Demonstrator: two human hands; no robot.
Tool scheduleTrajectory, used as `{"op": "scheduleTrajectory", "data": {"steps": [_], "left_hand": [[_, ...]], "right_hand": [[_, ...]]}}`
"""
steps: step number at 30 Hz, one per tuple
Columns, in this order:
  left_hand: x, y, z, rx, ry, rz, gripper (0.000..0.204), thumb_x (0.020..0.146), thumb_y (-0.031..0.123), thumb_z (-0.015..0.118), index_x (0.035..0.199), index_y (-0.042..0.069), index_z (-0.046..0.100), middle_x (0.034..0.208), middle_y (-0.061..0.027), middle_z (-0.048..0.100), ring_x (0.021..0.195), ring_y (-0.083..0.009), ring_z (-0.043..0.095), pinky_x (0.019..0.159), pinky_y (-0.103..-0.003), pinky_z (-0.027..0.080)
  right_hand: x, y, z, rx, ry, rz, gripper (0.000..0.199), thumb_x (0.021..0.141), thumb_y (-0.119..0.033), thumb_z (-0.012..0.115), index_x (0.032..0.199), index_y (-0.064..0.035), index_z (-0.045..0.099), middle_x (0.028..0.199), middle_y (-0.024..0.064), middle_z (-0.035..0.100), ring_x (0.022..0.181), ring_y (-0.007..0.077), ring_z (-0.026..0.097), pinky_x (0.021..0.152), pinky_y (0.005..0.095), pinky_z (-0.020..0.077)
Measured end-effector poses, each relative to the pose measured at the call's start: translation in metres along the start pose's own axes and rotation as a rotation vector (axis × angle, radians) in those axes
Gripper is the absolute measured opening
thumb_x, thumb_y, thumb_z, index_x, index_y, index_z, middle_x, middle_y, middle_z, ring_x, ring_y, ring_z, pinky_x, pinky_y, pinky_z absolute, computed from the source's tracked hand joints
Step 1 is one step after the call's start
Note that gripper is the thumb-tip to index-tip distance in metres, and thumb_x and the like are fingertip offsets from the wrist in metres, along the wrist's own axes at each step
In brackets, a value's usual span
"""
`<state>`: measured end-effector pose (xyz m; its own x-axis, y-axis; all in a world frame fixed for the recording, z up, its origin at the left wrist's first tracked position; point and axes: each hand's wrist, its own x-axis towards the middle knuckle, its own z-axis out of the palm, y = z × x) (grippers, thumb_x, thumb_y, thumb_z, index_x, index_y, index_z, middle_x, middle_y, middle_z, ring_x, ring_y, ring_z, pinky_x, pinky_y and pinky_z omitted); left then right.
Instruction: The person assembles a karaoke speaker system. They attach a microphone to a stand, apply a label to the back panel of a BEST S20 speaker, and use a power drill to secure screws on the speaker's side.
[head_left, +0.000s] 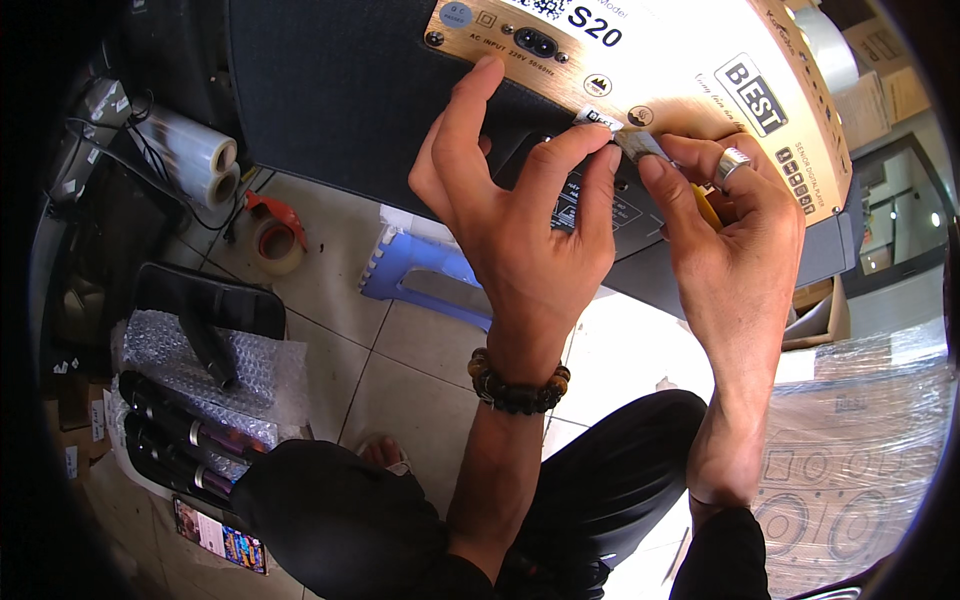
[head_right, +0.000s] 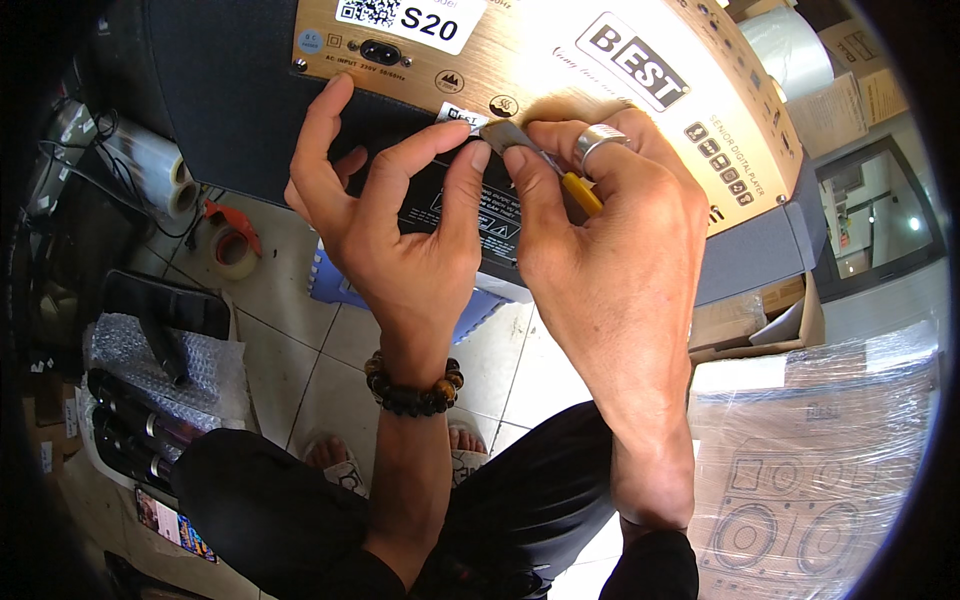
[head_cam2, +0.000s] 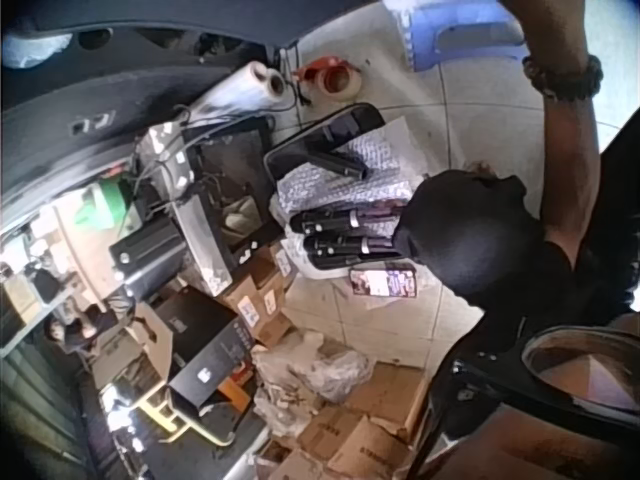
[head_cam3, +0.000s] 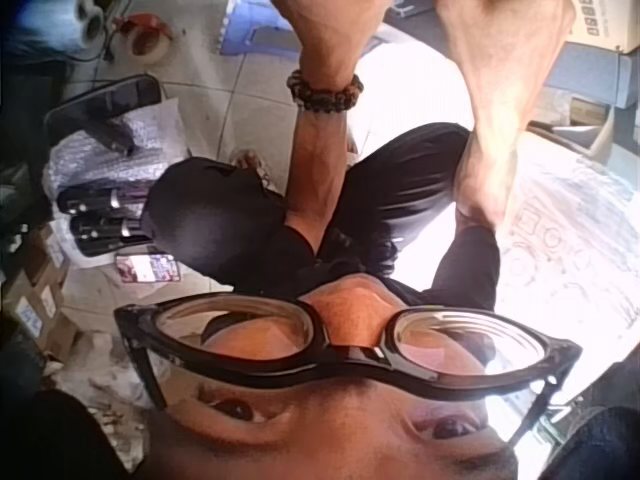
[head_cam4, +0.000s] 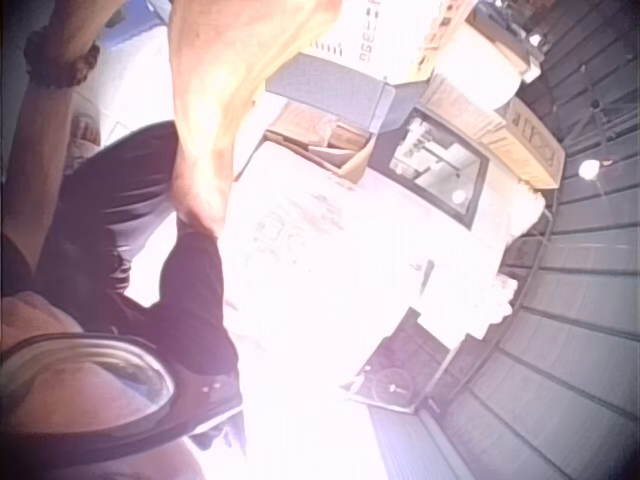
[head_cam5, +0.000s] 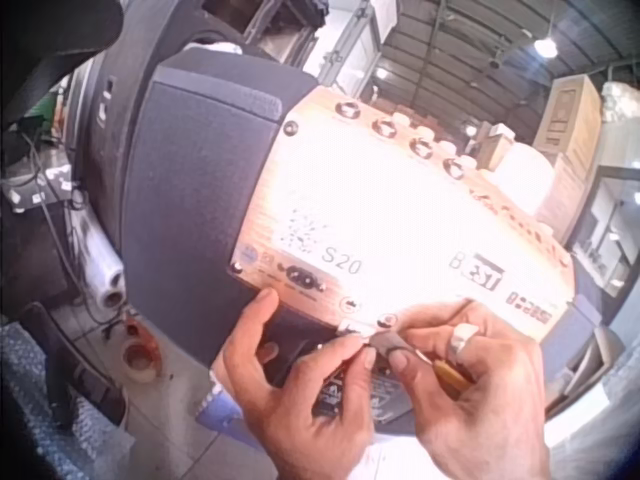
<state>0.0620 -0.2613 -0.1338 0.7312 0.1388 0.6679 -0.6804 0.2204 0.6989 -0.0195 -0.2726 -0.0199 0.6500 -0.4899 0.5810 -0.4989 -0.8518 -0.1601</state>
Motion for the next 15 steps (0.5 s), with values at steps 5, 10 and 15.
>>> {"op": "scheduleTrajectory", "data": {"steps": [5,10,15], "left_hand": [[0.0004,-0.0023,0.0003,0.052,0.008,0.062,0.021,0.074,0.015,0.083,0.093,0.021,0.076,0.14,-0.0083,0.05,0.118,-0.027,0.044,0.084,-0.037,0.043],[0.0029,-0.0068,0.0009,0.064,0.017,0.117,0.02,0.075,0.016,0.083,0.093,0.021,0.076,0.138,-0.0072,0.053,0.117,-0.0264,0.045,0.082,-0.036,0.043],[0.003,-0.0072,0.0035,0.064,0.011,0.164,0.017,0.077,0.018,0.081,0.093,0.02,0.075,0.137,-0.0082,0.053,0.119,-0.0285,0.044,0.086,-0.037,0.042]], "right_hand": [[-0.0001,-0.0004,-0.0012,-0.006,0.001,-0.004,0.017,0.087,-0.005,0.072,0.1,0.0059,0.072,0.087,0.0056,0.067,0.078,0.0122,0.066,0.071,0.0259,0.0538],[0.0006,-0.0001,-0.0012,-0.003,0.003,-0.017,0.017,0.087,-0.003,0.071,0.101,0.0069,0.071,0.087,0.0062,0.066,0.077,0.0119,0.066,0.071,0.0254,0.0529],[0.0002,0.0037,-0.0043,-0.013,0.017,-0.052,0.019,0.087,-0.004,0.071,0.101,0.0077,0.071,0.085,0.006,0.064,0.073,0.011,0.063,0.069,0.025,0.0516]]}}
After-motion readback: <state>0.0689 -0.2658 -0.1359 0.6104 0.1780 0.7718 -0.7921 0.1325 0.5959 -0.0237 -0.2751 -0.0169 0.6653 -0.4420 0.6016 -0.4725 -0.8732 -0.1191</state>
